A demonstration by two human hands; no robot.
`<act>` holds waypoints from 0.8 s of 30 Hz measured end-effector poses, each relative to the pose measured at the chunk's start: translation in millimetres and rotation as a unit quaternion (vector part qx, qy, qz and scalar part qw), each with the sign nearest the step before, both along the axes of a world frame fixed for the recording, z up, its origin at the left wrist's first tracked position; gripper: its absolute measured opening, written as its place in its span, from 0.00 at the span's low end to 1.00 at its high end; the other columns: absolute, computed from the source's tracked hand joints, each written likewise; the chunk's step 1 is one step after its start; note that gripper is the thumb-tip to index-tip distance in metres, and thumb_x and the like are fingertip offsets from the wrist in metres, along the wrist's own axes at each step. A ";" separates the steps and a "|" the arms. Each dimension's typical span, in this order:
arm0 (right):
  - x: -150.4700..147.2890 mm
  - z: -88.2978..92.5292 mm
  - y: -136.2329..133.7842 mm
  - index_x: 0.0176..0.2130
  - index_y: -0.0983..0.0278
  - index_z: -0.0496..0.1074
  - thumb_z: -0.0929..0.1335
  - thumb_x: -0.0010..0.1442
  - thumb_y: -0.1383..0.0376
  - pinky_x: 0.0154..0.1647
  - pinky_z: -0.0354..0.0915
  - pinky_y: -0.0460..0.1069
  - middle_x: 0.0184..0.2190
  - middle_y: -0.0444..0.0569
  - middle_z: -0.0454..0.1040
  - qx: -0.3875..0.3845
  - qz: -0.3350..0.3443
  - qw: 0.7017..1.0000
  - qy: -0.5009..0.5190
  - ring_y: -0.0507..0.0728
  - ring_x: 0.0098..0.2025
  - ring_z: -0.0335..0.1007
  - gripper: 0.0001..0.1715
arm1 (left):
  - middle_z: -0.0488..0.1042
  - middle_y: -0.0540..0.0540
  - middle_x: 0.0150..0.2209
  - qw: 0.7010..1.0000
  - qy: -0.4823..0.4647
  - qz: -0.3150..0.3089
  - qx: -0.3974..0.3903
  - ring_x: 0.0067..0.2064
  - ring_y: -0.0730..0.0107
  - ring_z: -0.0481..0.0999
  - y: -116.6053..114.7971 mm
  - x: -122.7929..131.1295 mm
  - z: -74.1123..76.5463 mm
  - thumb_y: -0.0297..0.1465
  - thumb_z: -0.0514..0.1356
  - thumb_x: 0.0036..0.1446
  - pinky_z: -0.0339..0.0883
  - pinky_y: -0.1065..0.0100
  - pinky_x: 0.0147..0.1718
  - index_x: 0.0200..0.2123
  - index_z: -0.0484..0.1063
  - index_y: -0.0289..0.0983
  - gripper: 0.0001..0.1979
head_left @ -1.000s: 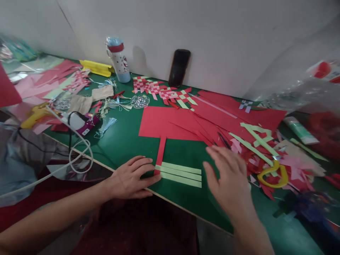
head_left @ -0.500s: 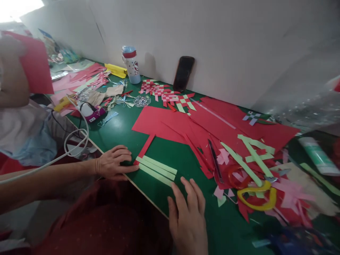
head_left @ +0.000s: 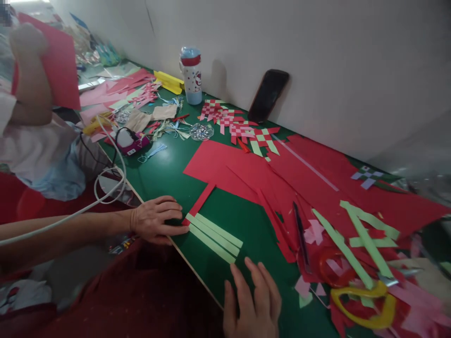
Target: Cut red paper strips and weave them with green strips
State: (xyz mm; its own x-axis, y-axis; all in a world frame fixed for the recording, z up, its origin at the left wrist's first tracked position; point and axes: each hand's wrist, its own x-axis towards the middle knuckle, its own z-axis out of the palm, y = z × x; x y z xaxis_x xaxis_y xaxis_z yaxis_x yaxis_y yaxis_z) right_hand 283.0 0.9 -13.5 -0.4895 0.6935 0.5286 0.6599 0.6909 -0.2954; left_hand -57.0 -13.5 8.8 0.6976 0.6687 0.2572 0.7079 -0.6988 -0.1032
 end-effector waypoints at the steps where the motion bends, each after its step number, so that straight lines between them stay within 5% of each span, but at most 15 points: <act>1: 0.4 -1.5 0.1 0.53 0.62 0.73 0.70 0.60 0.69 0.48 0.69 0.65 0.53 0.61 0.71 0.004 -0.005 1.000 0.001 0.73 0.56 0.67 0.20 | 0.75 0.45 0.42 1.000 -0.008 0.001 0.005 0.51 0.58 0.72 0.6 0.1 0.9 0.48 0.61 0.59 0.62 0.53 0.58 0.57 0.71 0.46 0.25; 11: 12.5 4.2 12.9 0.54 0.62 0.70 0.69 0.61 0.69 0.45 0.68 0.60 0.45 0.57 0.75 0.032 -0.007 0.999 -0.012 0.68 0.49 0.71 0.21 | 0.76 0.45 0.48 0.998 -0.064 -0.015 -0.017 0.54 0.60 0.70 5.3 -2.6 1.1 0.45 0.57 0.64 0.59 0.56 0.59 0.57 0.71 0.43 0.22; 18: -43.5 35.3 24.7 0.53 0.62 0.70 0.65 0.66 0.69 0.52 0.65 0.59 0.48 0.54 0.76 0.002 0.039 0.998 -0.048 0.65 0.56 0.67 0.16 | 0.75 0.45 0.51 0.995 -0.093 -0.022 -0.025 0.56 0.59 0.68 8.3 -5.1 -0.3 0.45 0.55 0.65 0.59 0.56 0.58 0.57 0.70 0.41 0.22; 24: -85.9 43.3 36.1 0.55 0.62 0.70 0.64 0.68 0.66 0.56 0.61 0.61 0.54 0.54 0.75 -0.011 0.069 0.988 -0.141 0.66 0.60 0.62 0.17 | 0.72 0.45 0.56 0.994 -0.099 -0.030 -0.039 0.59 0.57 0.66 8.9 -6.9 -2.8 0.45 0.54 0.66 0.58 0.54 0.59 0.57 0.70 0.42 0.22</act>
State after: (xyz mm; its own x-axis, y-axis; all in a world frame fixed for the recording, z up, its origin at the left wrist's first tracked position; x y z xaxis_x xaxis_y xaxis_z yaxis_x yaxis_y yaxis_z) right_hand 197.1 37.0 29.9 -0.7052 0.6198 0.3442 0.6182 0.7753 -0.1295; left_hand -63.9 -4.6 6.0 0.6780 0.6507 0.3421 0.6659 -0.7407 0.0892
